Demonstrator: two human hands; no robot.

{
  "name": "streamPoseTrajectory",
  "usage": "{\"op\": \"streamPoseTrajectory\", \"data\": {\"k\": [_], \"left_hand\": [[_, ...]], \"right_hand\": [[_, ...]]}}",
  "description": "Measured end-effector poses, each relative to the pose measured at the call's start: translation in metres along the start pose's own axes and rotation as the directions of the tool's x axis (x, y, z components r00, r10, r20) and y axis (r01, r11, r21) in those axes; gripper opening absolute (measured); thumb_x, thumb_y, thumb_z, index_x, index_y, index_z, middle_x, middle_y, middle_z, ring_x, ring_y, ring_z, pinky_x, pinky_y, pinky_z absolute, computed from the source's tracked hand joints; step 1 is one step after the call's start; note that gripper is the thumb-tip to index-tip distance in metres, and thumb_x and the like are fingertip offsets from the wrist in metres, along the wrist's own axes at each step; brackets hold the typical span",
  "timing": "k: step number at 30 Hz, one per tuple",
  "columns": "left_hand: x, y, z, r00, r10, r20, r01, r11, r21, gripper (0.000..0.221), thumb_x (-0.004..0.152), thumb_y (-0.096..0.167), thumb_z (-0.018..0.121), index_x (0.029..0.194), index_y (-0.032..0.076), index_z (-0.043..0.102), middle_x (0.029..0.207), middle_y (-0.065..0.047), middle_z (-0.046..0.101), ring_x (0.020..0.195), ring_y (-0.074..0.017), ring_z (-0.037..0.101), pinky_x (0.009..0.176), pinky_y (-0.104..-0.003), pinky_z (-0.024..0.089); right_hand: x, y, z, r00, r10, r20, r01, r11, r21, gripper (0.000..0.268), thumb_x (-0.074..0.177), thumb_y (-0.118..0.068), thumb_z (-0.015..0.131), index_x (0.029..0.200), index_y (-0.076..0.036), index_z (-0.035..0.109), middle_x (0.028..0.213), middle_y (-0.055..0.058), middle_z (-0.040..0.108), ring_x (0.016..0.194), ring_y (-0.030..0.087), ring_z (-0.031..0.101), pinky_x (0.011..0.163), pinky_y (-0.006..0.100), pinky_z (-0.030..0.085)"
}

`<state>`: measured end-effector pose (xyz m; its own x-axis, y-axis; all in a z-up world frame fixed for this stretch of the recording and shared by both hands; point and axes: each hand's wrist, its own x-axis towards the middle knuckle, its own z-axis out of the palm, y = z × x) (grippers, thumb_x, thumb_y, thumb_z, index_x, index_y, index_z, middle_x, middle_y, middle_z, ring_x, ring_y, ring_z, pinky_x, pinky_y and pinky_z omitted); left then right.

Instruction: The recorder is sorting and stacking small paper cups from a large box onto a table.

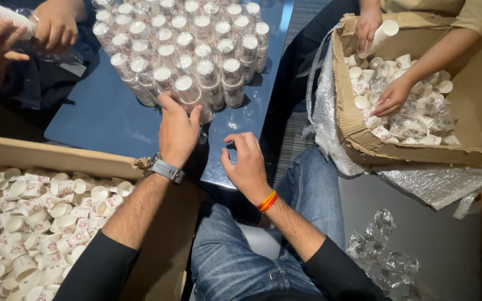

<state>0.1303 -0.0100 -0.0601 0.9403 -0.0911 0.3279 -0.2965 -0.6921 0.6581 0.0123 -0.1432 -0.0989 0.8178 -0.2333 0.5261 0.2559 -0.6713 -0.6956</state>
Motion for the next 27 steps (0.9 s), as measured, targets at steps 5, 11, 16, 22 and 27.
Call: {"op": "streamPoseTrajectory", "data": {"k": [5,11,16,22,27], "left_hand": [[0.0,0.002,-0.007,0.999,-0.048,0.02,0.048,0.998,0.034,0.066,0.09,0.033,0.08,0.123,-0.003,0.036,0.11,-0.025,0.064,0.096,-0.0423,0.068,0.078,-0.051,0.053],[0.0,-0.021,-0.001,0.999,0.005,0.044,-0.007,0.999,0.052,0.072,0.086,0.039,0.085,0.115,-0.005,0.037,0.111,-0.028,0.059,0.097,-0.0457,0.066,0.079,-0.051,0.053],[-0.002,-0.003,-0.012,0.981,-0.148,0.122,0.134,0.984,0.115,0.076,0.085,0.051,0.082,0.116,-0.005,0.041,0.111,-0.028,0.063,0.098,-0.0454,0.067,0.078,-0.052,0.053],[-0.012,-0.003,-0.012,0.791,-0.241,0.562,-0.007,0.916,0.402,0.052,0.082,0.056,0.076,0.103,0.009,0.075,0.1,-0.017,0.077,0.097,-0.0361,0.072,0.084,-0.049,0.056],[-0.018,0.011,-0.017,0.853,-0.098,0.512,-0.128,0.913,0.387,0.06,0.082,0.044,0.079,0.127,0.01,0.059,0.101,-0.019,0.075,0.097,-0.0387,0.071,0.079,-0.051,0.056]], "right_hand": [[0.0,0.0,0.0,1.0,0.0,-0.014,0.0,1.0,-0.003,0.023,0.084,-0.005,0.074,0.106,-0.004,0.065,0.101,0.01,0.059,0.095,0.027,0.064,0.081,0.037,0.053],[-0.001,0.0,0.0,1.0,0.008,-0.016,-0.008,1.0,-0.002,0.023,0.085,-0.005,0.074,0.105,-0.004,0.065,0.1,0.011,0.059,0.094,0.028,0.063,0.081,0.038,0.052],[0.0,0.0,0.001,1.0,0.004,-0.024,-0.004,1.0,0.007,0.022,0.085,-0.005,0.074,0.104,-0.004,0.065,0.1,0.011,0.059,0.094,0.028,0.064,0.081,0.038,0.053],[-0.001,0.001,0.001,0.999,-0.018,-0.03,0.018,1.0,0.007,0.02,0.085,-0.005,0.074,0.104,-0.003,0.065,0.1,0.011,0.058,0.094,0.028,0.063,0.08,0.039,0.052],[-0.002,0.003,0.002,0.999,-0.034,-0.023,0.033,0.999,-0.026,0.014,0.083,-0.005,0.075,0.094,-0.005,0.066,0.099,0.011,0.057,0.092,0.028,0.061,0.077,0.039,0.052]]}}
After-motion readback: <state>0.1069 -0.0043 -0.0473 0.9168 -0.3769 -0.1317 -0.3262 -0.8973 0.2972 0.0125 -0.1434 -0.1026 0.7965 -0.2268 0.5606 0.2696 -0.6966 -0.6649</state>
